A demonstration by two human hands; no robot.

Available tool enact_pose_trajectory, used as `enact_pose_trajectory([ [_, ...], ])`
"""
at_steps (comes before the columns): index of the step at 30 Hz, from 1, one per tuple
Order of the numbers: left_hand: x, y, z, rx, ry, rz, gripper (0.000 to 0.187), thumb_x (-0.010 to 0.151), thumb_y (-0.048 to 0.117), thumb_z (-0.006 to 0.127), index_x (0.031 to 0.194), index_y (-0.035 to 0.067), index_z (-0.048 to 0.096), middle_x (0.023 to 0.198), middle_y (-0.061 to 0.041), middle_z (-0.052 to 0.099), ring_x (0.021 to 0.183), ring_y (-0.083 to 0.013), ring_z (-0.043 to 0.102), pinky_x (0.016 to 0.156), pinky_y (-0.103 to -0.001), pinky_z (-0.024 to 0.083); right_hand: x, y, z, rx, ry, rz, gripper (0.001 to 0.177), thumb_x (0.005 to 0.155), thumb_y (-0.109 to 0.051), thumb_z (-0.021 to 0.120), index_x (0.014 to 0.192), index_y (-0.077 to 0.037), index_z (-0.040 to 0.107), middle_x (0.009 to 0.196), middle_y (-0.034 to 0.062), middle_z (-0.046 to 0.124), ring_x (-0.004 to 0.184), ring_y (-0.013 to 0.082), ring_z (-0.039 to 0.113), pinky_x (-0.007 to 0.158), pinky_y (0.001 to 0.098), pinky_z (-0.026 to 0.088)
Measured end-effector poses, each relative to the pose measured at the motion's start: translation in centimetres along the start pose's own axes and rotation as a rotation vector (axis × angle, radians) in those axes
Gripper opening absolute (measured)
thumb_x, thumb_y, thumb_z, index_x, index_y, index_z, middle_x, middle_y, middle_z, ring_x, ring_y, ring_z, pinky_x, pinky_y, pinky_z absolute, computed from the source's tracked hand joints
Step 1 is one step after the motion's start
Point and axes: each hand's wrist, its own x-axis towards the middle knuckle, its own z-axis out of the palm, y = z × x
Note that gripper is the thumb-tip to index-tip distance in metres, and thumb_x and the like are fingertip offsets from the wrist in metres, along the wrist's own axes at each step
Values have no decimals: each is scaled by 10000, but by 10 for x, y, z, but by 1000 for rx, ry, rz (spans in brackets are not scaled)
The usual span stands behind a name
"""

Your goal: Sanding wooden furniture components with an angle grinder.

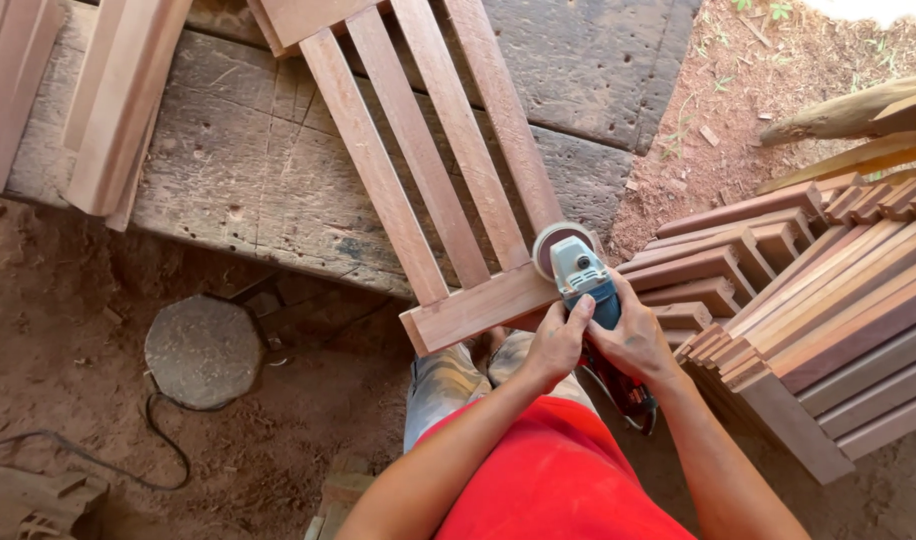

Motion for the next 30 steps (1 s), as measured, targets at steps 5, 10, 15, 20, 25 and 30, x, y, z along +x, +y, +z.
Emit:
enact_pose_trajectory([
  [5,-27,16,-6,-2,25,-47,602,1003,619,551,1116,32,623,983,-267,692,982,-356,705,763,-465,606,1,2,9,-27,-42,-21,804,762,-395,751,1514,-360,471,1101,284,721,1107,425,677,932,545,554],
  [10,-35,-3,-21,-184,50,-72,589,1036,572,548,1214,11,557,1031,-276,665,947,-343,719,660,-443,652,-3,-1,19,-70,-114,-49,855,735,-395,767,1525,-335,446,1091,305,719,1089,443,686,939,558,549],
  [15,-43,3,-28,-235,54,-63,590,1046,541,539,1261,-8,525,1052,-258,653,940,-330,724,665,-471,660,-2,-10,22,-82,-132,-69,872,727,-419,768,1531,-344,441,1104,286,721,1087,431,690,936,549,550],
  [20,-36,5,-21,-239,21,-59,606,1053,559,530,1288,0,507,1049,-243,653,935,-328,721,675,-486,652,0,-5,14,-75,-124,-71,870,734,-415,765,1536,-343,436,1089,306,715,1079,449,688,924,555,549],
  [25,-43,39,-3,-38,31,-36,605,1021,586,539,1210,14,602,1090,-259,663,1088,-336,655,871,-512,578,3,6,5,-64,-70,-54,870,735,-390,770,1539,-338,442,1062,326,713,1063,458,689,906,566,552],
  [30,-24,36,7,94,-14,-39,633,986,661,530,1167,63,629,1077,-245,688,1138,-362,656,969,-508,520,4,11,-6,-4,-18,-25,824,771,-362,741,1539,-318,447,1057,335,709,1071,460,680,898,566,546],
])
